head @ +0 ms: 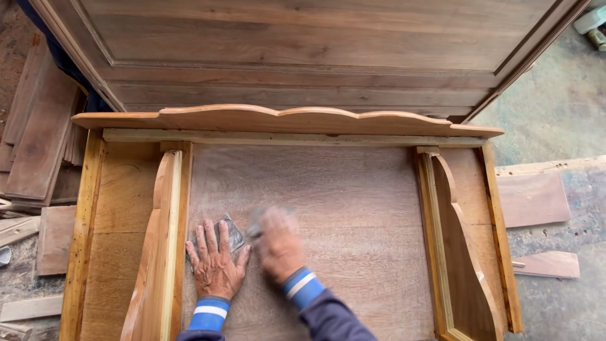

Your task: Sand the surfaces of a wooden cabinet or furniture piece using sandpaper.

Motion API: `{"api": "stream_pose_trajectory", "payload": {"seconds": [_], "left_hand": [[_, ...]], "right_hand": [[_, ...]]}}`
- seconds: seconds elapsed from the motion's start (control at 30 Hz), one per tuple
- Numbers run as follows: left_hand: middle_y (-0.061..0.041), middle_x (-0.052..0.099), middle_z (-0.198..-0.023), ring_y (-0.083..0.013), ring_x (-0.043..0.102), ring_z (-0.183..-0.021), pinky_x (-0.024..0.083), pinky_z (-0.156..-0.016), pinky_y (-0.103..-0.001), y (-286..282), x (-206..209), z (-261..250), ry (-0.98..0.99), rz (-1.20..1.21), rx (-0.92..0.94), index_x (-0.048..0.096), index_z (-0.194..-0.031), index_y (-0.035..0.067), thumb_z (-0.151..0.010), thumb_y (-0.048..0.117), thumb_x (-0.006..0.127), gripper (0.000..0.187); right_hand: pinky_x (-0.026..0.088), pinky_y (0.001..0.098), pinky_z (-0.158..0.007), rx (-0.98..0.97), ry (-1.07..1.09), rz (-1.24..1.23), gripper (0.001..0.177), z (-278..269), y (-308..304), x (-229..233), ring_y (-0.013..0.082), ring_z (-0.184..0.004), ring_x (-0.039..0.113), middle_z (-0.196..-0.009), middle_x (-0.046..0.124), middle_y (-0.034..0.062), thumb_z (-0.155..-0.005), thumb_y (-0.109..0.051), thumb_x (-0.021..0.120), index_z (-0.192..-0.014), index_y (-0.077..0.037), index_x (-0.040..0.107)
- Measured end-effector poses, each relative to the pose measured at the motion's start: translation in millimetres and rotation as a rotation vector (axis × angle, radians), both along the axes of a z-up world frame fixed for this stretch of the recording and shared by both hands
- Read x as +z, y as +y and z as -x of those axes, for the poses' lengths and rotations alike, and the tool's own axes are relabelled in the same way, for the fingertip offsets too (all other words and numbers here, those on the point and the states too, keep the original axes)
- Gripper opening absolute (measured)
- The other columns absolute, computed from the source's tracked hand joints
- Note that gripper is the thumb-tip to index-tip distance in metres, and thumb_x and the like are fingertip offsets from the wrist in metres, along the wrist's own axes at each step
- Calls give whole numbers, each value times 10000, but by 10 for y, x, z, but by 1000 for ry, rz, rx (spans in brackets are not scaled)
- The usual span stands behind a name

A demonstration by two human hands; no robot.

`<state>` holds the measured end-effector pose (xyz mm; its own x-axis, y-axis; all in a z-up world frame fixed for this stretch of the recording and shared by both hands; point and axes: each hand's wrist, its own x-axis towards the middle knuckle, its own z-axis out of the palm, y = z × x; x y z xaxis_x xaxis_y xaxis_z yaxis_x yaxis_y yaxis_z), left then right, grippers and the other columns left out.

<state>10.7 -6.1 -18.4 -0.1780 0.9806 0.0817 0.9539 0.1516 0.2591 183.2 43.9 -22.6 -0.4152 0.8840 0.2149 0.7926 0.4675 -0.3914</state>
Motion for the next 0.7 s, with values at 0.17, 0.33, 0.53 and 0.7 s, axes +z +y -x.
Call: {"api": "stream_pose_trajectory", "payload": {"seconds": [0.17, 0.33, 0.53, 0.7], "left_hand": [[-207, 141, -1681, -395, 108, -1554, 54, -1229, -621, -15, -19, 17, 11, -25, -35, 234, -1600, 111, -911, 628, 435, 885], [-212, 147, -1680, -397, 106, -1557, 48, -1232, -623, 17, -20, 45, -4, -34, -31, 230, -1600, 107, -912, 641, 434, 895], [-246, -8, -1677, -400, -2, -1566, -69, -1232, -571, 863, -15, -285, -40, 46, 223, 111, -1619, 73, -933, 718, 378, 979], [-129, -134, -1722, -341, -109, -1585, -153, -1208, -590, 1422, 325, -2003, 69, 533, -314, -63, -1624, 148, -1031, 637, 165, 803]], "right_hand": [[312, 486, -1222, -65, -21, -40, 483, -975, 300, 5, 352, -1443, 453, -1526, 518, 197, -1043, -247, 512, -1483, -47, 510], [450, 403, -1069, -600, -239, 186, 343, -2296, 550, 240, 300, -1262, 575, -1414, 633, 128, -1095, -223, 449, -1399, -139, 585], [243, 510, -1223, -632, -231, 23, 638, -2093, -147, -111, 358, -1485, 341, -1605, 410, 220, -1009, -379, 499, -1538, -30, 431], [256, 512, -1239, -671, -269, 121, 596, -2207, -524, 83, 313, -1494, 381, -1595, 444, 122, -992, -387, 503, -1512, -98, 477]]}}
